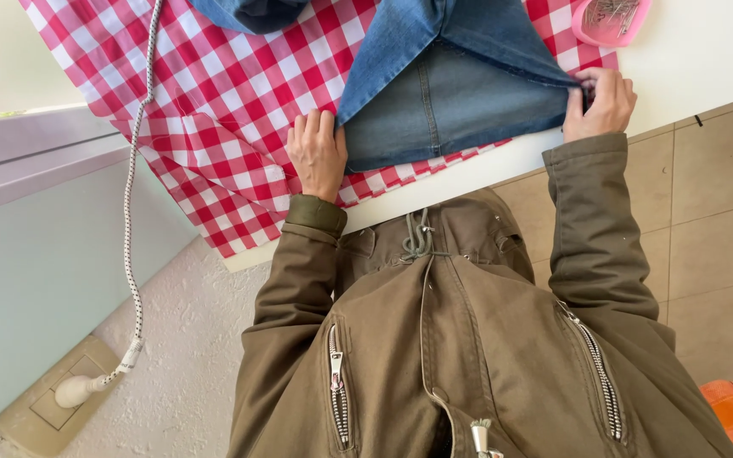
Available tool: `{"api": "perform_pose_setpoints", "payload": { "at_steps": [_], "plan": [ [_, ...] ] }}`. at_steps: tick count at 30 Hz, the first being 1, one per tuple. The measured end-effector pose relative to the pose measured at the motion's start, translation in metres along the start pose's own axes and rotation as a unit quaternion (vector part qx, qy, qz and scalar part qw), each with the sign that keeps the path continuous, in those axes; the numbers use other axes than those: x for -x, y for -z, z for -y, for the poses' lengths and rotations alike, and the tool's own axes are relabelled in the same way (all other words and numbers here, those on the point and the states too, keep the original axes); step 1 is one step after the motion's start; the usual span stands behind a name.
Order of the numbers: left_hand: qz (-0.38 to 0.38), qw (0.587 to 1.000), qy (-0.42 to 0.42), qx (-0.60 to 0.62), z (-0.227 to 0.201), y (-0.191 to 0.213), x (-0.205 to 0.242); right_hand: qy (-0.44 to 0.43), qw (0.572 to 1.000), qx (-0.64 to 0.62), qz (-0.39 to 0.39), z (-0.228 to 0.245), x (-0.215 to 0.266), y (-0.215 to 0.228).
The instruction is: Measuring and pinning the hem of a pair of jeans for alteration.
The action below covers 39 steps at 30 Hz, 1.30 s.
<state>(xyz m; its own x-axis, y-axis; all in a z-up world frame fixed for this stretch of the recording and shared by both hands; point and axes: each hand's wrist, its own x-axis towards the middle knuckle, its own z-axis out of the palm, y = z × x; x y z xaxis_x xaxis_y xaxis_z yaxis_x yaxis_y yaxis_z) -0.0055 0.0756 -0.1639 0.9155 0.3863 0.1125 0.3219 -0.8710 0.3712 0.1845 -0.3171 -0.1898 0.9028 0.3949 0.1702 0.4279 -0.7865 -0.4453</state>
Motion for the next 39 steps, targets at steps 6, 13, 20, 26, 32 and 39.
{"api": "perform_pose_setpoints", "payload": {
  "at_steps": [6, 13, 20, 26, 32, 39],
  "plan": [
    [-0.014, 0.999, 0.004, 0.040, -0.009, 0.025, -0.001, 0.002, 0.998, -0.048, -0.028, 0.075, -0.009, 0.043],
    [0.014, 0.976, -0.100, 0.192, -0.045, 0.031, 0.024, 0.169, 0.955, -0.207, 0.132, 0.120, 0.043, -0.044],
    [0.037, 0.954, -0.024, 0.298, -0.027, 0.018, 0.036, 0.156, 0.946, -0.245, 0.145, 0.173, 0.026, -0.048],
    [0.044, 0.951, -0.019, 0.304, -0.019, 0.030, 0.040, 0.153, 0.959, -0.173, 0.165, 0.189, 0.021, -0.047],
    [0.000, 0.962, 0.032, 0.271, -0.015, 0.045, 0.050, 0.123, 0.935, -0.260, 0.206, 0.204, 0.017, -0.060],
    [-0.001, 0.782, 0.323, 0.533, -0.007, 0.028, 0.090, 0.118, 0.936, -0.262, 0.205, 0.211, 0.014, -0.066]
  ]
}}
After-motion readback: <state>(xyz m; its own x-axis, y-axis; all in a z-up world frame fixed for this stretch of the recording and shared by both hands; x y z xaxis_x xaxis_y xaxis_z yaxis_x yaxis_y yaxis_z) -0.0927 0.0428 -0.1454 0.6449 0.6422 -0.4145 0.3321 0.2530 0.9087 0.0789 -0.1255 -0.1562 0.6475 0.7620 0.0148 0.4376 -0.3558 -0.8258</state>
